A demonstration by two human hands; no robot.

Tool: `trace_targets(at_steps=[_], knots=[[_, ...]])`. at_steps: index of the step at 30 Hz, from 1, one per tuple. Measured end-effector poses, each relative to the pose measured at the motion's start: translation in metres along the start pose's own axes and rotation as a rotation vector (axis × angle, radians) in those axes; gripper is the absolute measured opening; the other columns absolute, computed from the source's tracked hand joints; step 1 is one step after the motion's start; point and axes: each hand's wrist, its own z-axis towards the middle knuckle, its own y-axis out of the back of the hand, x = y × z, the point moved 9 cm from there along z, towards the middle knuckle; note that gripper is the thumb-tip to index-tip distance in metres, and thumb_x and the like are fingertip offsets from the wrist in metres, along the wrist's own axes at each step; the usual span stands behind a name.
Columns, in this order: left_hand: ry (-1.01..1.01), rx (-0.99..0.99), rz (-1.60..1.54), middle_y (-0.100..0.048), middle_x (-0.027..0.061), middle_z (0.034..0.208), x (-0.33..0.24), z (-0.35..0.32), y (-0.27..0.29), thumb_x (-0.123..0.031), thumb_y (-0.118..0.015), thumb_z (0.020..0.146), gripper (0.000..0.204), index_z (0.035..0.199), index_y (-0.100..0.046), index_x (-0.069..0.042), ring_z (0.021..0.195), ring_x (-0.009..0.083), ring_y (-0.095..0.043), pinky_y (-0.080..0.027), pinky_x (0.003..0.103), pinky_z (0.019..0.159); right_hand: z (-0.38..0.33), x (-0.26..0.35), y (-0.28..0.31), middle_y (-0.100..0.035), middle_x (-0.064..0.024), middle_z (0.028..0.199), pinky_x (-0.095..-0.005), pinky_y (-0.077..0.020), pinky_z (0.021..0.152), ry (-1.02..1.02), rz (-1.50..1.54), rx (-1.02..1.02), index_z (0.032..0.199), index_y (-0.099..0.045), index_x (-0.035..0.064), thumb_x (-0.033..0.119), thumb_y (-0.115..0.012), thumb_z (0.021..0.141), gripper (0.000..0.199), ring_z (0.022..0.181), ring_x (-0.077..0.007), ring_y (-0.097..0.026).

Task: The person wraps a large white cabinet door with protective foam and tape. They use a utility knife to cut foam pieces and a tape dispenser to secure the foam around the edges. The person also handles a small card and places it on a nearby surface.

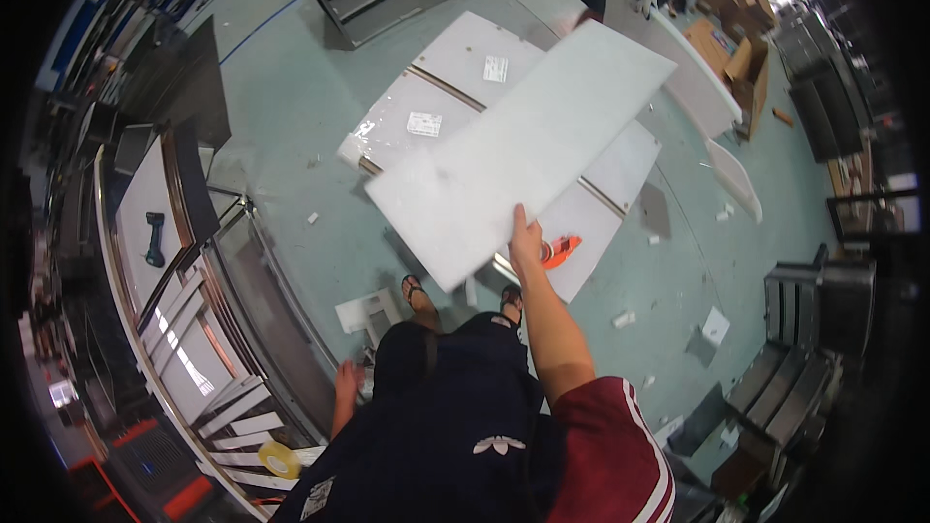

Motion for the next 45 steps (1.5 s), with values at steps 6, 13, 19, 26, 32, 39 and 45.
trace_targets(at_steps=[6,13,19,26,32,39,45], knots=[[-0.331,0.418,-0.136,-0.052,0.0158,0.148,-0.307,0.058,-0.077,-0.057,-0.055,0.100,0.076,0.150,-0.041,-0.001,0.127,0.0285,-0.057,-0.050,0.043,0.098,-0.058,-0.051,-0.084,-0.062,-0.0157,0.129,-0.0381,-0.0566,0.090,-0.094,0.010,-0.163,0.138,-0.049,-0.0033,0.036,-0.055,0.107,0.050,0.111,-0.0225,-0.064],[-1.081,-0.063,0.445,-0.035,0.0317,0.155,-0.526,0.021,-0.132,-0.056,-0.086,0.074,0.118,0.153,-0.027,0.008,0.141,0.0439,-0.041,-0.031,0.052,0.118,-0.136,-0.033,-0.093,-0.068,-0.0088,0.111,-0.0345,-0.0561,0.082,0.035,-0.001,-0.158,0.127,-0.059,-0.0013,0.034,-0.060,0.105,0.042,0.096,-0.0185,-0.067],[-1.637,-0.098,0.644,-0.045,0.0301,0.148,-0.572,-0.111,-0.157,-0.053,-0.091,0.066,0.118,0.151,-0.034,0.007,0.139,0.0426,-0.044,-0.031,0.049,0.119,-0.188,0.014,-0.062,-0.069,-0.0034,0.100,-0.0265,-0.0490,0.074,0.203,-0.153,-0.042,0.113,-0.067,-0.0033,0.020,-0.066,0.102,0.025,0.088,-0.0094,-0.060],[-1.017,0.655,0.985,-0.071,0.0162,0.114,-0.558,-0.142,-0.183,-0.040,-0.089,0.069,0.058,0.112,-0.073,-0.004,0.101,0.0317,-0.070,-0.056,0.040,0.085,-0.184,0.026,-0.029,-0.069,-0.0083,0.109,-0.0288,-0.0515,0.083,0.211,-0.065,-0.157,0.118,-0.065,-0.0052,0.019,-0.064,0.104,0.028,0.095,-0.0128,-0.062],[-1.581,0.319,1.027,-0.067,0.0073,0.094,-0.527,-0.233,-0.168,-0.009,-0.076,0.076,0.026,0.102,-0.074,-0.013,0.091,0.0305,-0.068,-0.054,0.043,0.075,-0.156,0.011,-0.036,-0.070,-0.0112,0.103,-0.0310,-0.0532,0.079,-0.023,-0.078,-0.109,0.115,-0.064,-0.0043,0.031,-0.064,0.103,0.037,0.091,-0.0158,-0.066],[-1.915,0.246,0.924,-0.074,0.0058,0.109,-0.547,-0.277,-0.099,-0.008,-0.070,0.076,0.030,0.106,-0.074,-0.012,0.097,0.0254,-0.073,-0.059,0.037,0.079,-0.238,0.203,-0.179,-0.070,-0.0154,0.115,-0.0455,-0.0508,0.098,0.458,-1.228,0.634,0.108,-0.068,0.0006,0.040,-0.078,0.085,0.047,0.117,-0.0363,-0.064],[-2.083,0.294,0.909,-0.074,0.0044,0.110,-0.556,-0.272,-0.012,-0.012,-0.067,0.080,0.031,0.110,-0.072,-0.010,0.094,0.0222,-0.073,-0.059,0.033,0.076,-0.262,0.206,-0.362,-0.062,-0.0118,0.131,-0.0636,-0.0166,0.124,1.216,-1.646,1.048,0.105,-0.072,0.0030,0.044,-0.083,0.072,0.053,0.150,-0.0388,-0.030]])
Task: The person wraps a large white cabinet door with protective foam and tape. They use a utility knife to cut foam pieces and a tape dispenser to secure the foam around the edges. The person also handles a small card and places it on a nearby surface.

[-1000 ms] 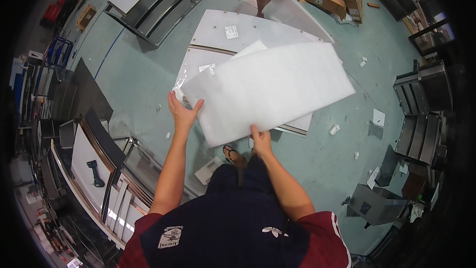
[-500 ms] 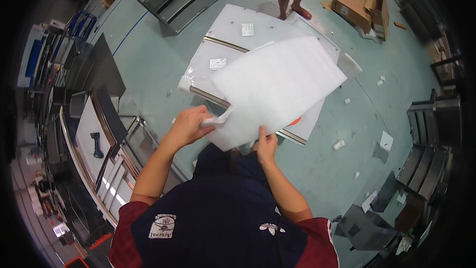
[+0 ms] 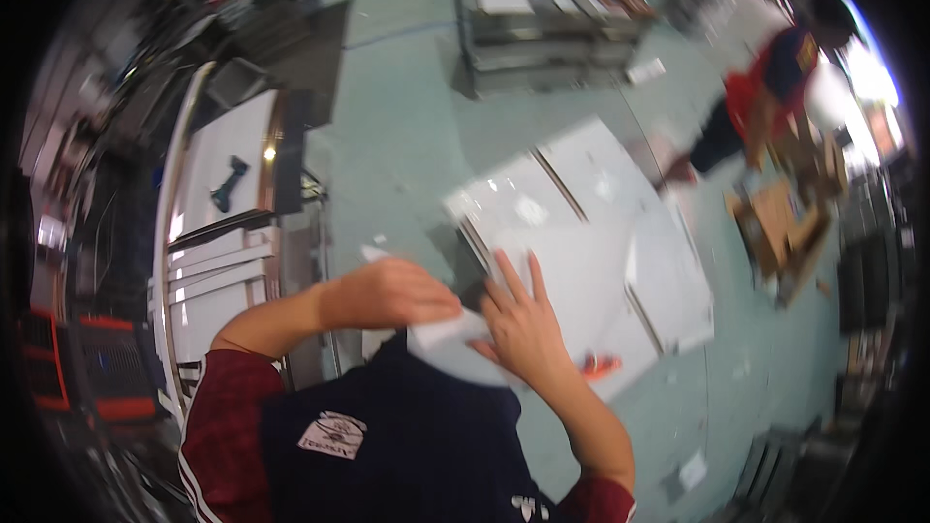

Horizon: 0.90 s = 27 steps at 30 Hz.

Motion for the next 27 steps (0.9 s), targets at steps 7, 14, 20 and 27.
trace_targets(at_steps=[7,14,20,27], knots=[[0.330,-0.110,-0.256,-0.074,0.0074,0.105,0.103,-0.117,0.074,-0.008,-0.070,0.080,0.038,0.118,-0.072,-0.011,0.093,0.0309,-0.070,-0.056,0.041,0.080,0.143,0.025,-0.054,-0.073,-0.0160,0.104,-0.0678,-0.0153,0.121,0.281,0.176,0.244,0.084,-0.075,-0.0016,0.052,-0.074,0.085,0.054,0.139,-0.0385,-0.049],[0.609,0.028,-0.585,-0.073,0.0132,0.109,0.149,-0.233,0.108,-0.037,-0.069,0.096,0.045,0.126,-0.067,-0.004,0.103,0.0313,-0.070,-0.055,0.041,0.085,0.277,0.077,-0.076,-0.071,-0.0164,0.104,-0.0587,-0.0221,0.123,0.579,0.463,0.529,0.095,-0.073,-0.0004,0.029,-0.075,0.090,0.030,0.129,-0.0334,-0.056],[1.032,0.798,-0.932,-0.071,0.0162,0.091,0.173,-0.304,0.053,-0.070,-0.053,0.096,0.078,0.120,-0.067,0.003,0.093,0.0270,-0.071,-0.056,0.037,0.077,0.350,0.189,-0.076,-0.070,-0.0116,0.099,-0.0578,-0.0238,0.122,1.051,0.487,0.475,0.099,-0.075,0.0048,0.026,-0.072,0.091,0.023,0.123,-0.0287,-0.057],[1.103,0.313,-0.749,-0.070,0.0222,0.115,0.213,-0.315,0.020,-0.063,-0.058,0.094,0.072,0.127,-0.064,0.001,0.106,0.0357,-0.068,-0.052,0.043,0.094,0.407,0.171,-0.094,-0.065,-0.0107,0.095,-0.0577,-0.0260,0.120,1.071,0.400,0.507,0.095,-0.074,0.0060,0.026,-0.068,0.093,0.021,0.113,-0.0294,-0.058]])
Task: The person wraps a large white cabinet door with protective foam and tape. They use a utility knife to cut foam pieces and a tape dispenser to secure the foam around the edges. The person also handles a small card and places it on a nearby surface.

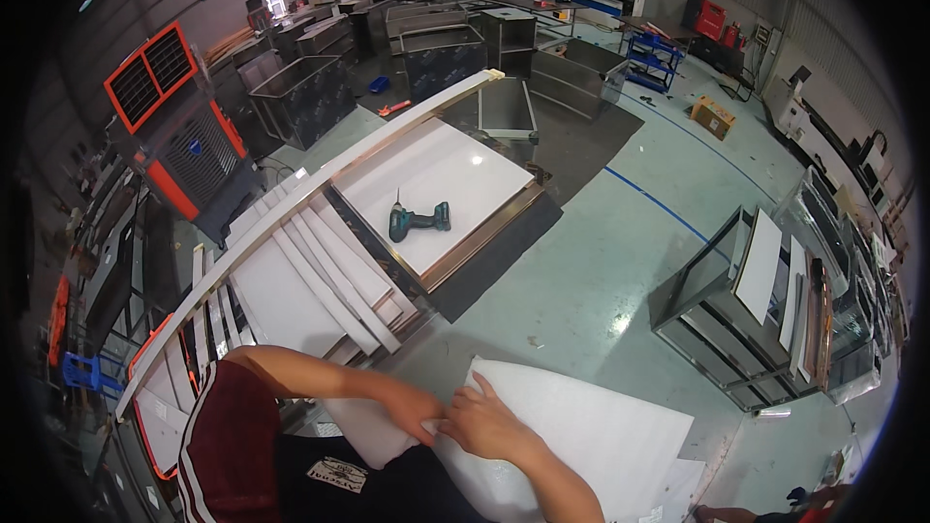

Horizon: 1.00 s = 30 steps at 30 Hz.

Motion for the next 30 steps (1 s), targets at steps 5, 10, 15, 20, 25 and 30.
trace_targets(at_steps=[5,10,15,20,25,30], knots=[[-0.216,-0.056,-0.393,-0.068,0.0103,0.120,0.014,0.011,0.135,-0.035,-0.056,0.103,0.040,0.129,-0.065,-0.007,0.114,0.0194,-0.061,-0.047,0.036,0.101,-0.039,-0.080,0.032,-0.065,-0.0124,0.093,-0.0579,-0.0261,0.119,-0.089,0.068,-0.076,0.089,-0.071,0.0045,0.025,-0.065,0.094,0.022,0.113,-0.0301,-0.057],[-0.953,-1.115,-1.753,-0.053,0.0155,0.149,0.115,-0.107,0.378,-0.050,-0.047,0.103,0.067,0.147,-0.044,0.001,0.137,0.0321,-0.049,-0.040,0.050,0.114,-0.086,-0.167,0.058,-0.066,-0.0134,0.093,-0.0576,-0.0263,0.119,-0.260,0.191,-0.177,0.087,-0.071,0.0027,0.024,-0.059,0.099,0.027,0.114,-0.0342,-0.059],[-1.173,-1.281,-1.721,-0.059,0.0150,0.141,0.141,-0.107,0.426,-0.051,-0.044,0.103,0.068,0.145,-0.045,0.003,0.119,0.0287,-0.057,-0.044,0.045,0.104,-0.122,-0.257,0.047,-0.066,-0.0168,0.086,-0.0502,-0.0388,0.107,-0.443,0.334,-0.324,0.081,-0.069,-0.0004,0.022,-0.061,0.098,0.029,0.106,-0.0369,-0.060],[-1.060,-1.247,-1.796,-0.062,0.0103,0.135,0.179,-0.036,0.471,-0.048,-0.047,0.102,0.067,0.147,-0.046,0.002,0.107,0.0257,-0.061,-0.046,0.042,0.093,-0.162,-0.370,0.035,-0.065,-0.0168,0.093,-0.0383,-0.0479,0.085,-0.674,0.621,-0.550,0.079,-0.064,-0.0042,0.019,-0.066,0.097,0.030,0.092,-0.0266,-0.061],[-1.163,-1.151,-1.856,-0.064,0.0074,0.128,0.240,0.032,0.569,-0.047,-0.047,0.102,0.067,0.148,-0.046,0.001,0.100,0.0228,-0.061,-0.046,0.040,0.091,-0.188,-0.488,0.050,-0.067,-0.0078,0.091,-0.0309,-0.0468,0.073,-0.968,0.771,-0.655,0.085,-0.067,-0.0056,0.019,-0.065,0.097,0.027,0.082,-0.0150,-0.058],[-1.101,-1.142,-1.983,-0.067,0.0053,0.122,0.295,0.124,0.679,-0.048,-0.045,0.103,0.064,0.147,-0.049,-0.001,0.094,0.0216,-0.061,-0.045,0.038,0.088,-0.172,-0.580,0.119,-0.064,-0.0031,0.077,-0.0288,-0.0464,0.070,-1.129,0.943,-0.799,0.083,-0.066,-0.0063,0.020,-0.064,0.094,0.028,0.072,-0.0125,-0.056]])
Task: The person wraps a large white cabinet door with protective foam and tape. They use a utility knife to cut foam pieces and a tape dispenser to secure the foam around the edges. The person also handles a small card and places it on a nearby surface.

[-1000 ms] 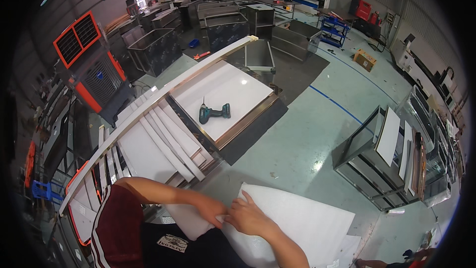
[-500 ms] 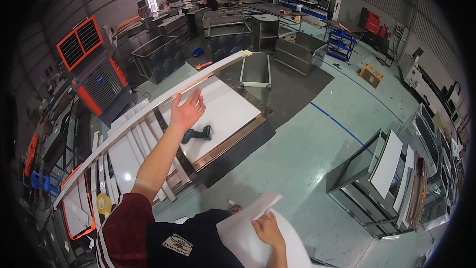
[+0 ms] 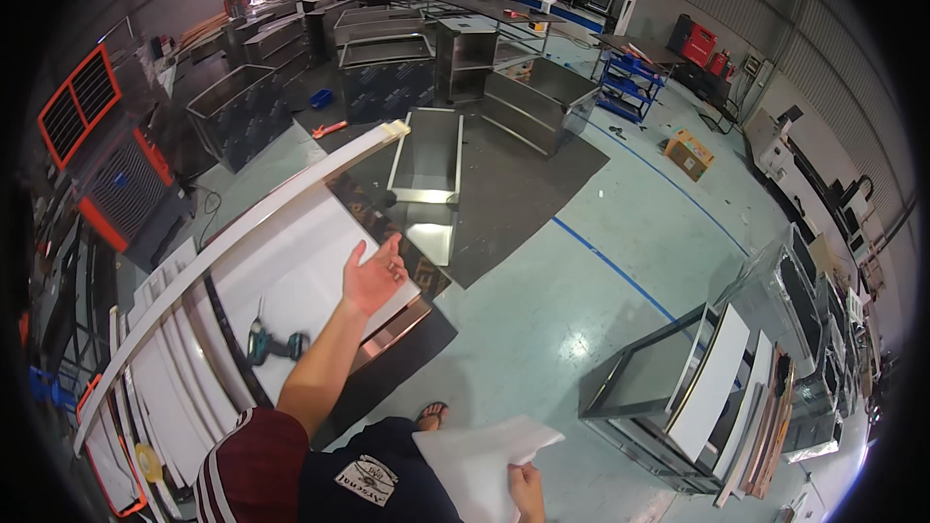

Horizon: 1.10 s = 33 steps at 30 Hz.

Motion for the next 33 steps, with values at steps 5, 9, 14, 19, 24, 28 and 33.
trace_targets(at_steps=[5,9,14,19,24,28,33], knots=[[0.074,-0.030,-0.142,-0.068,0.0062,0.119,0.059,0.123,0.005,-0.043,-0.048,0.104,0.060,0.145,-0.051,0.000,0.092,0.0208,-0.058,-0.044,0.037,0.086,0.079,0.056,0.018,-0.057,-0.0018,0.066,-0.0273,-0.0455,0.069,0.037,0.243,-0.064,0.078,-0.065,-0.0019,0.021,-0.063,0.093,0.027,0.063,-0.0121,-0.052],[0.085,-0.055,-0.138,-0.067,0.0062,0.117,0.085,0.211,0.011,-0.041,-0.049,0.104,0.057,0.142,-0.053,0.001,0.091,0.0205,-0.057,-0.044,0.037,0.084,0.176,0.110,0.028,-0.063,-0.0061,0.071,-0.0257,-0.0439,0.064,0.439,0.517,0.186,0.102,-0.068,-0.0051,0.029,-0.059,0.093,0.036,0.064,-0.0138,-0.058],[-0.026,-0.157,-0.134,-0.068,0.0057,0.117,0.083,0.312,0.037,-0.042,-0.046,0.104,0.055,0.139,-0.054,0.001,0.087,0.0210,-0.056,-0.044,0.037,0.083,0.301,0.124,0.089,-0.064,-0.0060,0.071,-0.0281,-0.0452,0.064,0.030,0.251,0.007,0.100,-0.067,-0.0070,0.025,-0.059,0.091,0.034,0.065,-0.0139,-0.058],[-0.193,-0.183,-0.127,-0.069,0.0064,0.112,0.074,0.377,0.042,-0.043,-0.045,0.104,0.058,0.143,-0.050,0.000,0.088,0.0217,-0.058,-0.043,0.037,0.083,0.451,0.228,0.139,-0.063,-0.0056,0.071,-0.0321,-0.0452,0.063,0.036,-0.105,0.043,0.087,-0.067,-0.0092,0.020,-0.062,0.089,0.030,0.065,-0.0145,-0.055],[-0.308,-0.250,-0.144,-0.069,0.0075,0.110,0.069,0.438,0.037,-0.043,-0.044,0.105,0.058,0.142,-0.050,0.001,0.087,0.0218,-0.056,-0.042,0.037,0.083,0.591,0.341,0.147,-0.066,-0.0024,0.072,-0.0306,-0.0446,0.060,0.156,-0.073,0.275,0.083,-0.069,-0.0073,0.018,-0.058,0.094,0.029,0.065,-0.0109,-0.056],[-0.354,-0.242,-0.174,-0.069,0.0075,0.112,0.050,0.524,0.043,-0.044,-0.044,0.104,0.058,0.143,-0.049,-0.001,0.089,0.0224,-0.056,-0.042,0.037,0.083,0.692,0.396,0.142,-0.066,0.0001,0.074,-0.0282,-0.0439,0.061,0.237,-0.047,0.298,0.086,-0.070,-0.0050,0.016,-0.056,0.096,0.027,0.067,-0.0082,-0.056],[-0.338,-0.227,-0.221,-0.069,0.0077,0.113,0.020,0.677,0.047,-0.043,-0.048,0.102,0.057,0.142,-0.050,-0.001,0.089,0.0224,-0.057,-0.044,0.038,0.083,0.797,0.432,0.114,-0.066,0.0005,0.077,-0.0268,-0.0433,0.062,0.131,-0.070,0.268,0.089,-0.072,-0.0027,0.018,-0.058,0.096,0.026,0.069,-0.0080,-0.055]])
